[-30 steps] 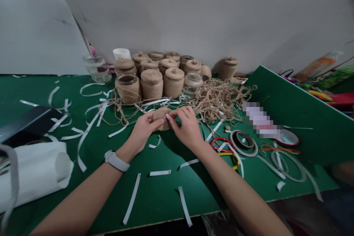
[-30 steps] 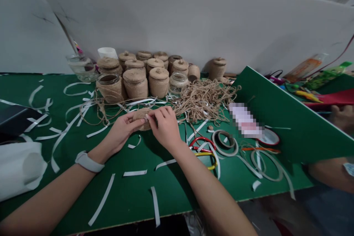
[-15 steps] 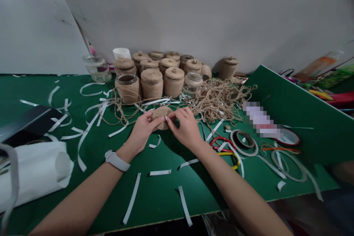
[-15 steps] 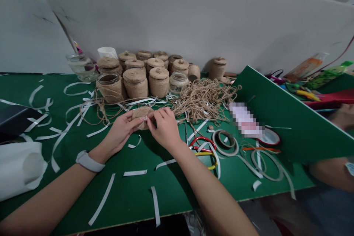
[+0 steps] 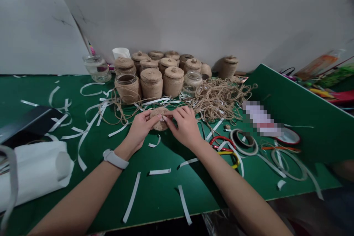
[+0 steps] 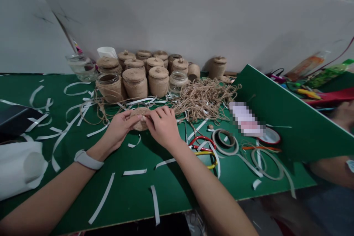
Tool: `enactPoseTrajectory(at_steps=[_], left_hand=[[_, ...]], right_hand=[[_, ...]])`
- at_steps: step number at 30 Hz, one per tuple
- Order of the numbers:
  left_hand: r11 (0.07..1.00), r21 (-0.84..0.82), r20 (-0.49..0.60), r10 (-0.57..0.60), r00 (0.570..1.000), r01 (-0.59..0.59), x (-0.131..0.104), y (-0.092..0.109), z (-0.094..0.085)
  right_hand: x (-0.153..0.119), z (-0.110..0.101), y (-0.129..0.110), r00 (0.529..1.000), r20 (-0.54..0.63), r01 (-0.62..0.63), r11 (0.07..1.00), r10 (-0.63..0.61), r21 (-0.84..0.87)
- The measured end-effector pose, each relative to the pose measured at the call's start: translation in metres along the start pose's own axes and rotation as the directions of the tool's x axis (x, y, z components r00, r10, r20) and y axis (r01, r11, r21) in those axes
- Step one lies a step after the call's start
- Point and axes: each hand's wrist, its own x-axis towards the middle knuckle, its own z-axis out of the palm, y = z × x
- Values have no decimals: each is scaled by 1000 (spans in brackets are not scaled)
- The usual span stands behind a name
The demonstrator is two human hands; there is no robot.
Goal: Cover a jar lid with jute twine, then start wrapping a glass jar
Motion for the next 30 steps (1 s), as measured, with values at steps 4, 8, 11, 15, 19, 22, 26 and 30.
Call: enactPoseTrajectory(at_steps=[4,8,11,15,19,22,26,30], left_hand=[[996,-80,-85,40,996,-46,3,-2,-1],[979,-193,-31,56,998,-61,3,0,0],[969,-239,16,64,998,-59,0,2,2],[987,-161,82,8,997,5,-2,0,4],[999,50,117,-19,993,14,-3,-5,4],[994,109,106,1,994,-12,-3,-6,5],[1000,11,72,27,997,-28,-3,-5,7],[998,-67,28,16,999,-14,-4,-1,8]], right_hand=[[0,0,2,997,-13,-77,997,76,-16],[1,0,1,994,-24,-103,991,106,83],[1,0,0,988,-80,-111,974,129,196],[1,2,4,989,-70,-111,957,134,267],[1,6,11,993,-35,-97,965,109,244],[1,4,10,993,-42,-95,966,108,238],[2,-2,3,991,-79,-87,969,107,231],[1,-2,0,995,-46,-78,968,91,237]])
